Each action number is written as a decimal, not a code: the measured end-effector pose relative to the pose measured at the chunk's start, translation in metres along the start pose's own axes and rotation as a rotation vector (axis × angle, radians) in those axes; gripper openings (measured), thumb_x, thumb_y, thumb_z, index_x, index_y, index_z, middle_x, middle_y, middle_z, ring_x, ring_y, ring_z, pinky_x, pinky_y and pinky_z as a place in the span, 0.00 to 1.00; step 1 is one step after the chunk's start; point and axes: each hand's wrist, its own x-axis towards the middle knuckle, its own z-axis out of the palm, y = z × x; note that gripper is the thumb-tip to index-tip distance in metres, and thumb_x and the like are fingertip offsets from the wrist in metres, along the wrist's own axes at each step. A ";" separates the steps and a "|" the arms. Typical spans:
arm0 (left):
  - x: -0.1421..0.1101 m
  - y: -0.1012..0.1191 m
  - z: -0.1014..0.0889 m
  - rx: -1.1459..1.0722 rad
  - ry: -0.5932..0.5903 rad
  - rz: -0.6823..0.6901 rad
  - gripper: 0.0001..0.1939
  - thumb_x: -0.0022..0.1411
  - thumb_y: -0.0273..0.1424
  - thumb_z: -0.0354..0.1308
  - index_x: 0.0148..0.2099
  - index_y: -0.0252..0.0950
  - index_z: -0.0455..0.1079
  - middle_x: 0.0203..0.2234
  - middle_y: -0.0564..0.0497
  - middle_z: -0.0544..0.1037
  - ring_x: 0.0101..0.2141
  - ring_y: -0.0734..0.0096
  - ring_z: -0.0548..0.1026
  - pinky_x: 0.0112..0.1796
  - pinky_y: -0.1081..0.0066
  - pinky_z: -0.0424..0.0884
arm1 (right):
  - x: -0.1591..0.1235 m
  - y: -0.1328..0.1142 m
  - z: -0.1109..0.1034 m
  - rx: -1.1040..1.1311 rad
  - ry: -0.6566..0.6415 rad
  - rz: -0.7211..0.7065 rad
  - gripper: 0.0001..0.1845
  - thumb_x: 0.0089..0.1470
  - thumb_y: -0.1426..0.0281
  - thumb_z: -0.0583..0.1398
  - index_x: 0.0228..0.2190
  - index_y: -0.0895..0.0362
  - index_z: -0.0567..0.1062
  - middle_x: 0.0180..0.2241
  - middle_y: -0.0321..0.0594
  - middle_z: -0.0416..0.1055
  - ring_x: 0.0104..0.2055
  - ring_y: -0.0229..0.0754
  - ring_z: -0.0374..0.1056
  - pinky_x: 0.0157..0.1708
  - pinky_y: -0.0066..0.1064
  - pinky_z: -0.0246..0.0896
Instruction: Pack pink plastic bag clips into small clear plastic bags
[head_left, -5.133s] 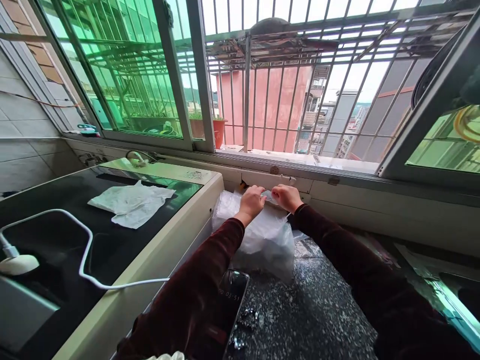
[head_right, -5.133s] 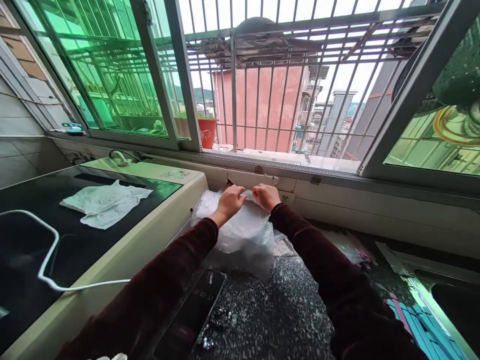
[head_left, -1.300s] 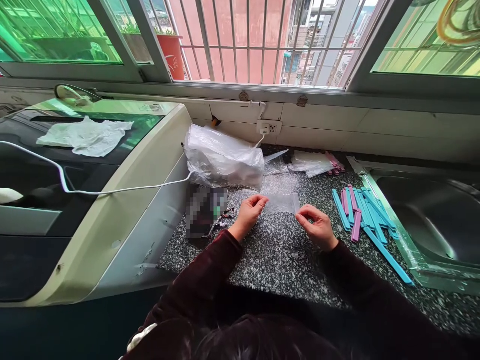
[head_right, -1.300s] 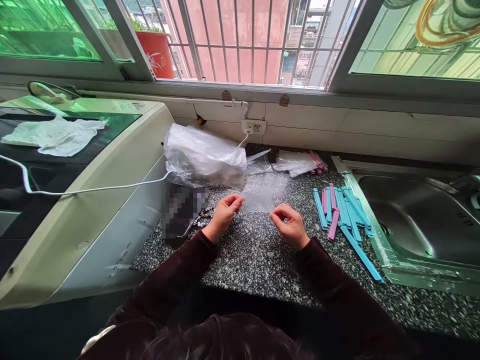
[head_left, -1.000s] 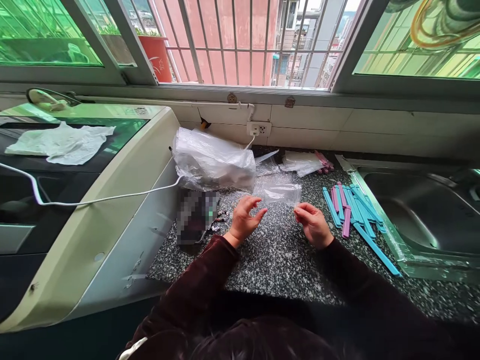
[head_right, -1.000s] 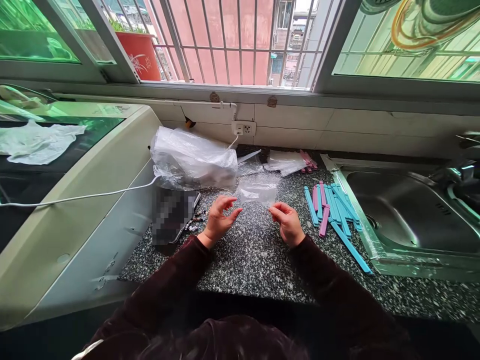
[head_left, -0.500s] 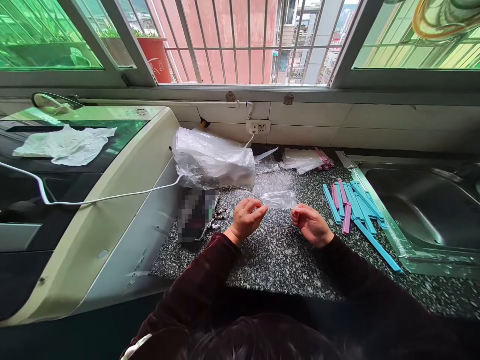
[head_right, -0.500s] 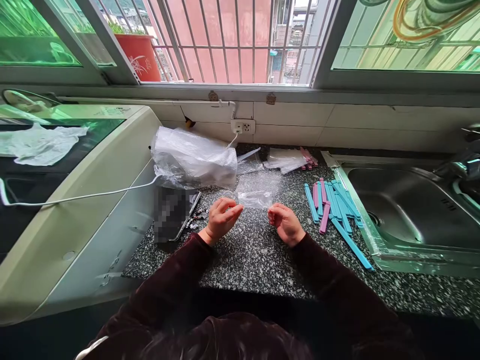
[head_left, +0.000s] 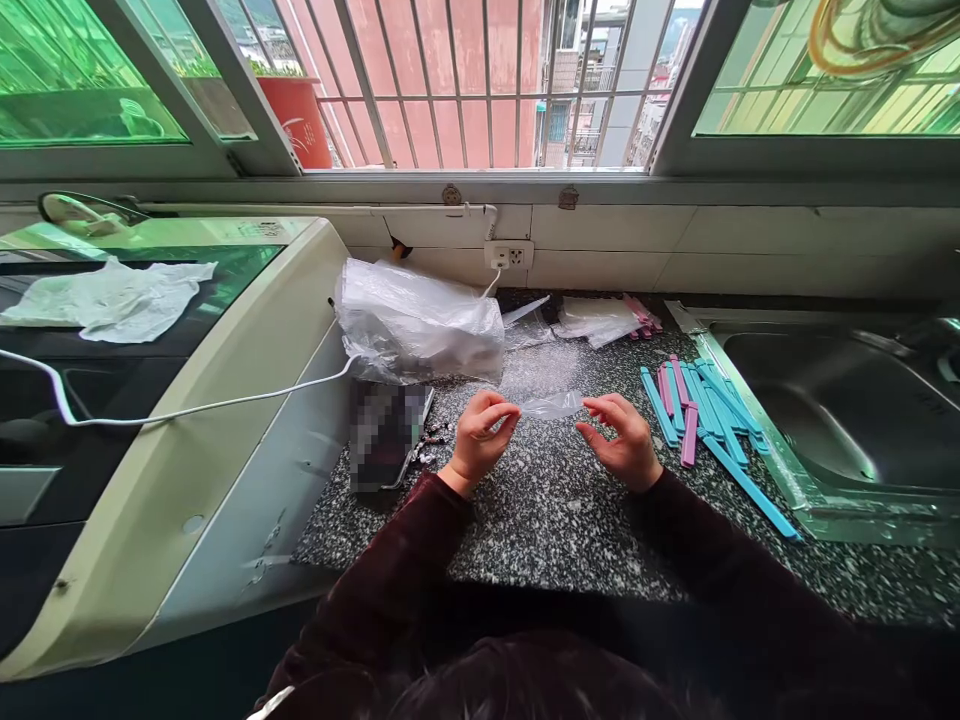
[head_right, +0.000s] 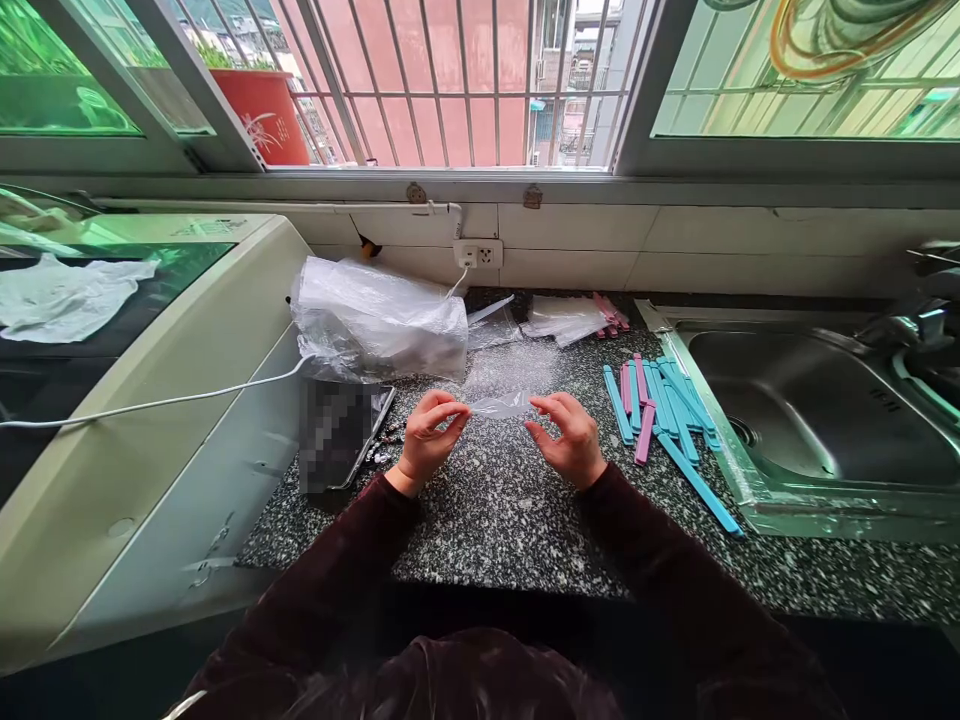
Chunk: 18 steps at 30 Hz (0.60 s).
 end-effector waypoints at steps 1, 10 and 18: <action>0.001 0.001 0.000 -0.018 -0.010 -0.002 0.03 0.56 0.25 0.57 0.33 0.36 0.71 0.25 0.52 0.67 0.28 0.74 0.67 0.30 0.72 0.66 | 0.000 0.001 -0.001 -0.027 -0.005 -0.044 0.11 0.48 0.70 0.61 0.37 0.54 0.73 0.30 0.40 0.68 0.30 0.39 0.65 0.30 0.33 0.63; 0.000 0.002 0.000 -0.057 -0.051 0.008 0.03 0.56 0.25 0.57 0.33 0.36 0.71 0.25 0.52 0.67 0.28 0.75 0.67 0.29 0.73 0.66 | 0.002 0.002 -0.003 -0.040 -0.017 -0.169 0.02 0.50 0.73 0.59 0.28 0.54 0.72 0.26 0.39 0.68 0.30 0.40 0.65 0.29 0.34 0.63; 0.003 0.006 -0.002 -0.171 -0.066 -0.239 0.05 0.56 0.29 0.57 0.29 0.35 0.71 0.26 0.51 0.68 0.29 0.74 0.67 0.30 0.73 0.66 | 0.002 -0.001 -0.003 0.019 -0.068 -0.142 0.05 0.51 0.73 0.59 0.25 0.55 0.72 0.24 0.38 0.67 0.28 0.38 0.63 0.27 0.31 0.61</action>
